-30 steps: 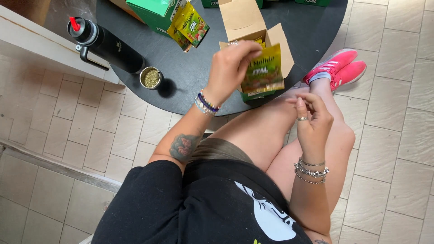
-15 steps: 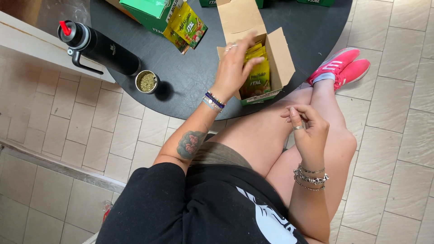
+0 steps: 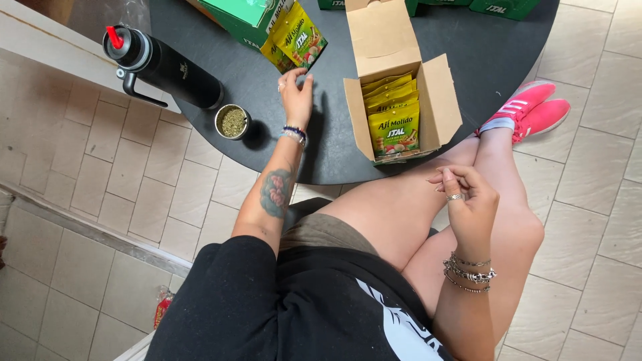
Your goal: Packing individual spice packets into a small cardboard box and organizing larger product boxes on a table.
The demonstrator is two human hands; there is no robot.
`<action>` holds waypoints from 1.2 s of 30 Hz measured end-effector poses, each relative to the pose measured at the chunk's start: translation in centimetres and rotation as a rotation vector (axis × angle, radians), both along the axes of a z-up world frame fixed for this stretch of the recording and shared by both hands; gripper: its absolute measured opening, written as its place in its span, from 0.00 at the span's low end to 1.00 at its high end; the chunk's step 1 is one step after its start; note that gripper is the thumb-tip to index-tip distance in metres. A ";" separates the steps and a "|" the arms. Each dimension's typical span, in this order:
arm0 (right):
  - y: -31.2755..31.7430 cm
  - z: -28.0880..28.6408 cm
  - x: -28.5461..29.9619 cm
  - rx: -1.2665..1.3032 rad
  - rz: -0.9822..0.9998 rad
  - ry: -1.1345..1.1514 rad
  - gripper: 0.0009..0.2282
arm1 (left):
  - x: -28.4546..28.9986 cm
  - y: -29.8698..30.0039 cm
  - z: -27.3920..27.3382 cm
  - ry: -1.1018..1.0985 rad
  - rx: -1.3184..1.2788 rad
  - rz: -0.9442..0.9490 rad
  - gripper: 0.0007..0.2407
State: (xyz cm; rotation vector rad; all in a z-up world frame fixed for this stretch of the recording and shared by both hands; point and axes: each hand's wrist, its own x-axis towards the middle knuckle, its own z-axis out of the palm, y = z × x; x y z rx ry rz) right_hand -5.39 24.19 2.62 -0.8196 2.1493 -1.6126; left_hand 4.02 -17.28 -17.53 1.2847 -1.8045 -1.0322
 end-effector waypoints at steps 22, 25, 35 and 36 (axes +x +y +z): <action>-0.6 0.8 1.1 0.064 0.042 -0.004 0.07 | 2.6 5.0 11.3 0.238 -0.134 0.005 0.04; -0.5 0.9 1.4 0.076 0.041 -0.002 0.07 | 3.9 8.6 16.5 0.497 -0.118 -0.162 0.04; 0.3 0.9 2.5 -0.210 -0.021 -0.080 0.11 | 3.9 25.0 21.8 0.469 0.195 -0.535 0.08; 0.5 1.1 2.6 -0.224 -0.017 -0.120 0.12 | 3.8 25.6 21.8 0.453 0.189 -0.645 0.07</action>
